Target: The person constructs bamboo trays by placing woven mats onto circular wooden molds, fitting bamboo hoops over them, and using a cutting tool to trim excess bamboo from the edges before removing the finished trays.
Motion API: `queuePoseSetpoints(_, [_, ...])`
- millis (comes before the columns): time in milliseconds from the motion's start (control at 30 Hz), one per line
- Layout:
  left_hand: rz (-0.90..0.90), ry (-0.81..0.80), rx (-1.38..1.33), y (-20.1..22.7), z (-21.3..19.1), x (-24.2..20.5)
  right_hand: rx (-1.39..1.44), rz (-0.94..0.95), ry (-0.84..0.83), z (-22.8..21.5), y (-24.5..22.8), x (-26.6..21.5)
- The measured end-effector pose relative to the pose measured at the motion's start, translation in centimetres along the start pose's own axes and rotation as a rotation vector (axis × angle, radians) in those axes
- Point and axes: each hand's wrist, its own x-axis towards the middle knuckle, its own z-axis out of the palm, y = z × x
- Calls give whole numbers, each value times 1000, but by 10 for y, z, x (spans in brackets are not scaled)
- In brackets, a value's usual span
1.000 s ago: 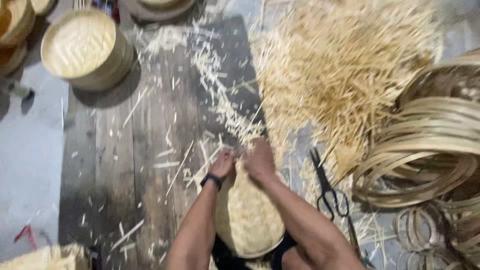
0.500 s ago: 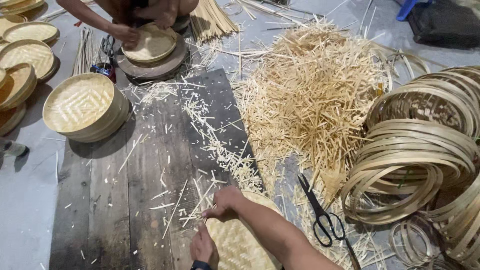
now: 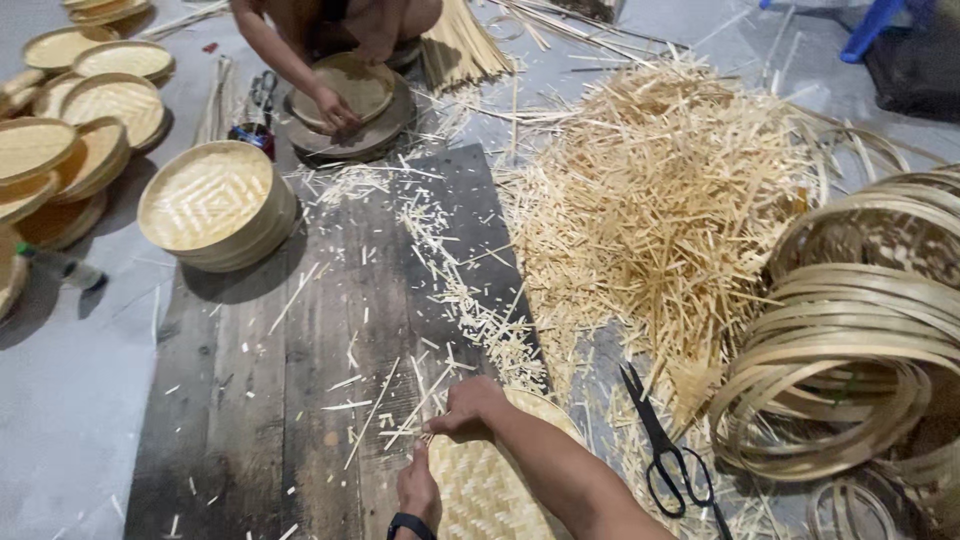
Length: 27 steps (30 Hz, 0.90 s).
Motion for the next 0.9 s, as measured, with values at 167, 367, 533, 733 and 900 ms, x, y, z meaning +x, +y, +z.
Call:
queuePoseSetpoints(167, [42,-38,48,12,-2,-5,-42,-122,358,16,0,-25])
queuePoseSetpoints(367, [90,36,243,37,-9,-38,206,2,217,1,41,-139])
queuePoseSetpoints(533, [354,264,687,26,-19,-96,-294,120,129,-56,129,-285])
queuePoseSetpoints(733, [569,222,586,4,-57,-161,-281,310,154,-64,118,-418])
queuePoseSetpoints(900, [767,280,514,0,-69,-180,120,248,88,-5,134,-386])
